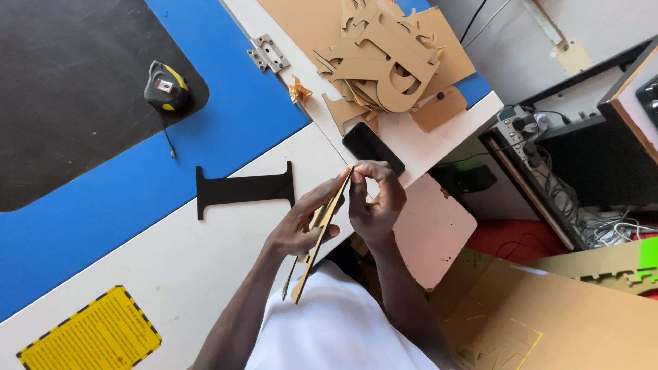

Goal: Peeling off the brown protective paper backing from laser-cut acrylic letters on a workbench.

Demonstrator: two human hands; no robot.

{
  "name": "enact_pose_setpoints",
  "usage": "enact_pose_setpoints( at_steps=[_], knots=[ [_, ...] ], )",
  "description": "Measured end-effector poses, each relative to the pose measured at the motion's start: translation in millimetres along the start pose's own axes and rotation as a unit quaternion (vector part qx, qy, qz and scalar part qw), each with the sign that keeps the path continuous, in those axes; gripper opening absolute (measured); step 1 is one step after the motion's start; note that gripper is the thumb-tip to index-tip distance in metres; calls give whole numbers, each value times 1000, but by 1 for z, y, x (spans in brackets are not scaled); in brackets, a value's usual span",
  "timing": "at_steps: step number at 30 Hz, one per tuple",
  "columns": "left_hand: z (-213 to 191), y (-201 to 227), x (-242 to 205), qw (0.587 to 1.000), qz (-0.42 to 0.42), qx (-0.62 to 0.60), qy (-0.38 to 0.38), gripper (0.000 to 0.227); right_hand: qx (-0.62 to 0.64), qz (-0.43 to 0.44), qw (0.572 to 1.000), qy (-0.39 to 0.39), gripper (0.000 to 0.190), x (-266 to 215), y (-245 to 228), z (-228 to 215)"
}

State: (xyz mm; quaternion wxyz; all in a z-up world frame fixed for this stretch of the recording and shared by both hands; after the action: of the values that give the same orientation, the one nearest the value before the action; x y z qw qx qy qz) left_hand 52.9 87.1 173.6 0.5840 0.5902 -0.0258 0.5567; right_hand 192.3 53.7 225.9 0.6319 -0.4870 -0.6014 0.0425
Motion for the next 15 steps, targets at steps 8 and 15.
enact_pose_setpoints(
  at_steps=[8,15],
  knots=[
    [-58,-69,-52,996,-35,-9,76,99,83,36,990,-104,14,-4,-3,24],
    [-52,-70,-44,992,-74,-66,78,129,92,128,979,-133,39,8,-9,42]
  ],
)
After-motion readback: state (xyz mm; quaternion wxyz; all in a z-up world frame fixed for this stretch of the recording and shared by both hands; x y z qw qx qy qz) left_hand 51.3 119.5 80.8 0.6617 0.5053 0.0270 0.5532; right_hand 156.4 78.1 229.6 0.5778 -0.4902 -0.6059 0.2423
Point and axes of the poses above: each hand's wrist, its own x-axis towards the middle knuckle, its own z-axis out of the palm, y = z × x, the point moved 10 cm from there along x, towards the middle knuckle, and after that the axes turned 11 degrees about z, right-handed, at the moved point
